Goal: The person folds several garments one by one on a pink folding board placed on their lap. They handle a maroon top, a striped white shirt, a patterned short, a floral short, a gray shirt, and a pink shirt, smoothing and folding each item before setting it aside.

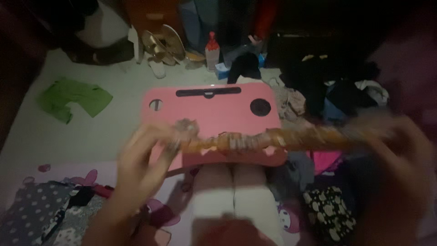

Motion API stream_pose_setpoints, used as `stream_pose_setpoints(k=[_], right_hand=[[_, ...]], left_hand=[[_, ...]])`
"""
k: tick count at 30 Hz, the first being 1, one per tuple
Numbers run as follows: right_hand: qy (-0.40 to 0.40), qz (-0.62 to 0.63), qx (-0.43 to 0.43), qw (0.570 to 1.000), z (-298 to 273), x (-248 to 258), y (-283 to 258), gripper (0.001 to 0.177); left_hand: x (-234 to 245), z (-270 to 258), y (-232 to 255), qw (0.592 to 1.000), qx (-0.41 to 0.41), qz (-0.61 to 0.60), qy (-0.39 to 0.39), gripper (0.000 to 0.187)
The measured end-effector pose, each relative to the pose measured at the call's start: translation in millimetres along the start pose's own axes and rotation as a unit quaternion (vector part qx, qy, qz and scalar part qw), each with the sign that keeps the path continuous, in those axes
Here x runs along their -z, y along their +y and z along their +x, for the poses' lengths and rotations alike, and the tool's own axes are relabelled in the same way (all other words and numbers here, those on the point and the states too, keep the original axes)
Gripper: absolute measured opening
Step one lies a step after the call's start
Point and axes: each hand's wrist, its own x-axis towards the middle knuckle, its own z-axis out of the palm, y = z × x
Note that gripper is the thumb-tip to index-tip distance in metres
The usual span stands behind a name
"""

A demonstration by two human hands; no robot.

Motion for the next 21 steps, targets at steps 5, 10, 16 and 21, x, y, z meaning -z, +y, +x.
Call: stream_pose_setpoints(k=[5, 10, 16, 21], right_hand=[[-0.013, 0.073, -0.045, 0.996, -16.0, -22.3, 0.6, 0.021], [-0.013, 0.049, -0.083, 0.995, -39.2, -18.1, 7.1, 0.026], [0.002, -0.109, -0.117, 0.987, -15.9, 1.8, 17.2, 0.032], [-0.067, -0.055, -0.286, 0.954, 83.0, -77.4, 56.6, 0.035]], left_hand=[[29.0, -57.9, 34.5, 0.909, 0.148, -0.386, 0.041, 0.004], [45.3, -39.8, 1.6, 0.972, 0.199, -0.083, -0.095, 0.012], [59.9, 10.2, -24.6, 0.993, 0.078, -0.025, -0.087, 0.024], [-48.7, 98.0, -115.2, 0.973, 0.220, 0.058, -0.051, 0.043]])
